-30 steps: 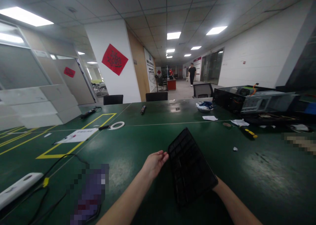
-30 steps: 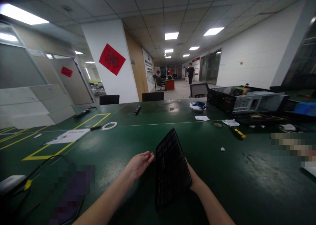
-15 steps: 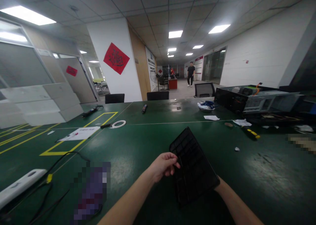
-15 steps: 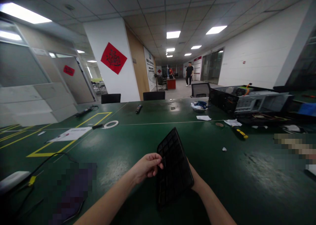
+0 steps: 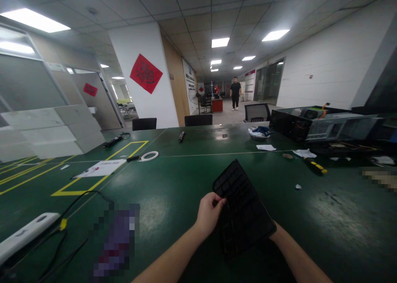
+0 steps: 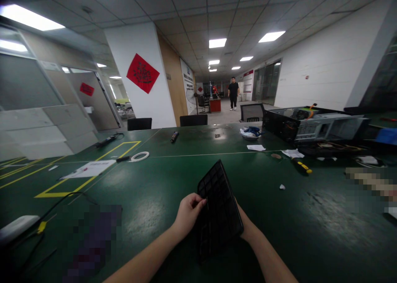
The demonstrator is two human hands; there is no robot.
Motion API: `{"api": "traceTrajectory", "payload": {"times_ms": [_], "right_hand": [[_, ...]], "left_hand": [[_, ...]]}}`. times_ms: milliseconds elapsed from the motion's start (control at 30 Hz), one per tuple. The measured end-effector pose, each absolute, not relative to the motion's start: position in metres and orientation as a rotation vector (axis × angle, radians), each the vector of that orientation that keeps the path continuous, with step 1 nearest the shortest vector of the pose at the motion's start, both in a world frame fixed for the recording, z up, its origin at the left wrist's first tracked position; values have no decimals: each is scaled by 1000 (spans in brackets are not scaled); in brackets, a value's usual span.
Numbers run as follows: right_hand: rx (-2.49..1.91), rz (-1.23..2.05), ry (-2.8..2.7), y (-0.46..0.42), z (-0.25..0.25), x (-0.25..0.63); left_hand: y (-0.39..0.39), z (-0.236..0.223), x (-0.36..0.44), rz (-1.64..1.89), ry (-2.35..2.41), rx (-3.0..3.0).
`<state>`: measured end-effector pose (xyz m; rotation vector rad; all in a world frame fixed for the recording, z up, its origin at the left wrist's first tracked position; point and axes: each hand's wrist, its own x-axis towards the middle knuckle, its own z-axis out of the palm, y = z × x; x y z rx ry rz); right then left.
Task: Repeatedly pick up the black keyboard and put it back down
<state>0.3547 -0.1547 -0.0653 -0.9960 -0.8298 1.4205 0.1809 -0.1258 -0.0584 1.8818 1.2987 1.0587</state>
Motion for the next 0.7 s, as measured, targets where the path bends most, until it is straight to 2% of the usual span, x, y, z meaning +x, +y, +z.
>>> {"api": "traceTrajectory", "payload": {"times_ms": [133,267,533,700], "right_hand": [[-986,1541,-793,-153,-69,353],[-962,1566,-763,-151,-73,354],[-944,1518,-756,-154,-72,357],[-934,1505,-798,-157,-64,354]], "left_hand": [[-132,-62,179,1101,1213,2365],[-137,-62,177,1072,1138,2556],[-129,-55,172,934,1077,2285],[-126,-50,173,773,1296,2256]]}}
